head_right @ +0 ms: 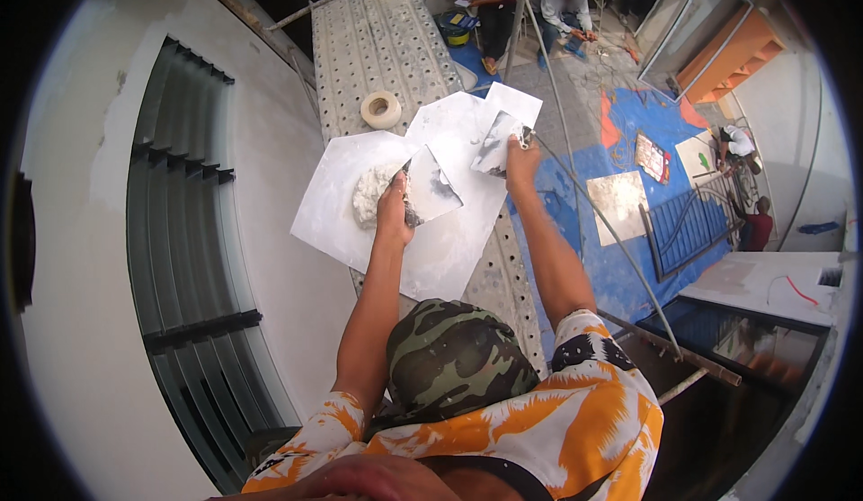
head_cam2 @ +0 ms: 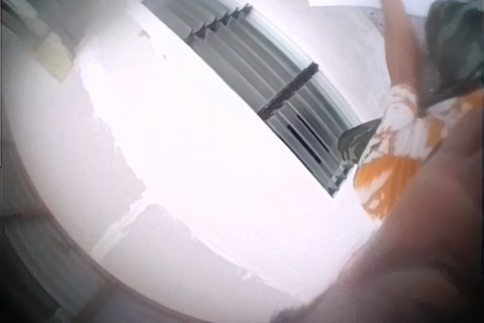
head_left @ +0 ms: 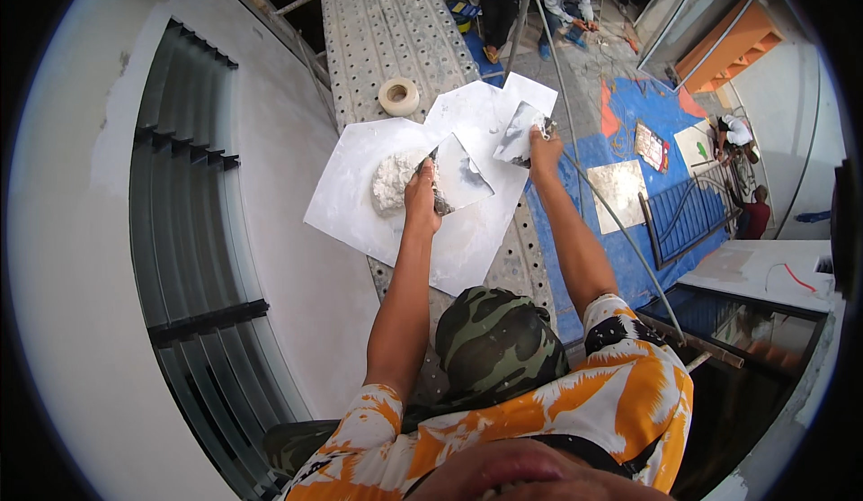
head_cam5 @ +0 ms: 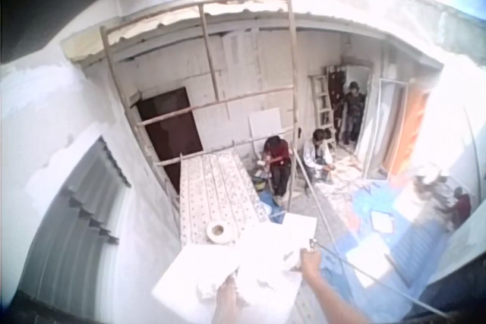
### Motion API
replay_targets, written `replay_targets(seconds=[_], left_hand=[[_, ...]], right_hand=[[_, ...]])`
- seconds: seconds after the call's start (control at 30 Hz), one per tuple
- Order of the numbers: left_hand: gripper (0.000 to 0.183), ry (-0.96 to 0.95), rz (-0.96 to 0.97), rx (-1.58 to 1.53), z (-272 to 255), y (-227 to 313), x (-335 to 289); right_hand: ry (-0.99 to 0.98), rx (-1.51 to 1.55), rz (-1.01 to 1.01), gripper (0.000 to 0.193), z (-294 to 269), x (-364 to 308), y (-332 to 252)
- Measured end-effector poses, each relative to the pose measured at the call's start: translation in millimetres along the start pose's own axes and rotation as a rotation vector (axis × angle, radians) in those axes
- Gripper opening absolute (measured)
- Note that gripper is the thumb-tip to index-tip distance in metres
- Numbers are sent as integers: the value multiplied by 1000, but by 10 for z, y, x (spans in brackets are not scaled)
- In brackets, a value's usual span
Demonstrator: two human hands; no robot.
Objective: The person applies white plaster to a ceiling using a trowel and a hawk. They repeatedly scoop plaster from the hawk and spread it onto the ceiling surface, smoothing the material with the trowel.
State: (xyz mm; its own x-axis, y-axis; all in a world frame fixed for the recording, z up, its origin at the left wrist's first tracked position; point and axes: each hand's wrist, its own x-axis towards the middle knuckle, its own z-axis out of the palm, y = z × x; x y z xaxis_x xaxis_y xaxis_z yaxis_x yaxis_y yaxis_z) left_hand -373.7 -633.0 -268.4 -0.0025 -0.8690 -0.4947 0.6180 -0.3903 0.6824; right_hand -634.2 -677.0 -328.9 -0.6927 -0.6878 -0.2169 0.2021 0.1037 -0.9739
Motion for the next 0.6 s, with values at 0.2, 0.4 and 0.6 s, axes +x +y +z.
replay_targets(seconds=[0.2, 0.4, 0.6], left_hand=[[46, -263, 417, 1265, 422, 200, -186], [40, -361, 461, 1115, 781, 108, -74], [36, -377, 396, 1045, 809, -4, 51]], right_hand=[[-35, 201, 509, 18, -69, 90, -211], [-8, 101, 365, 23, -123, -201, -445], [-66, 137, 243, 23, -207, -296, -561]])
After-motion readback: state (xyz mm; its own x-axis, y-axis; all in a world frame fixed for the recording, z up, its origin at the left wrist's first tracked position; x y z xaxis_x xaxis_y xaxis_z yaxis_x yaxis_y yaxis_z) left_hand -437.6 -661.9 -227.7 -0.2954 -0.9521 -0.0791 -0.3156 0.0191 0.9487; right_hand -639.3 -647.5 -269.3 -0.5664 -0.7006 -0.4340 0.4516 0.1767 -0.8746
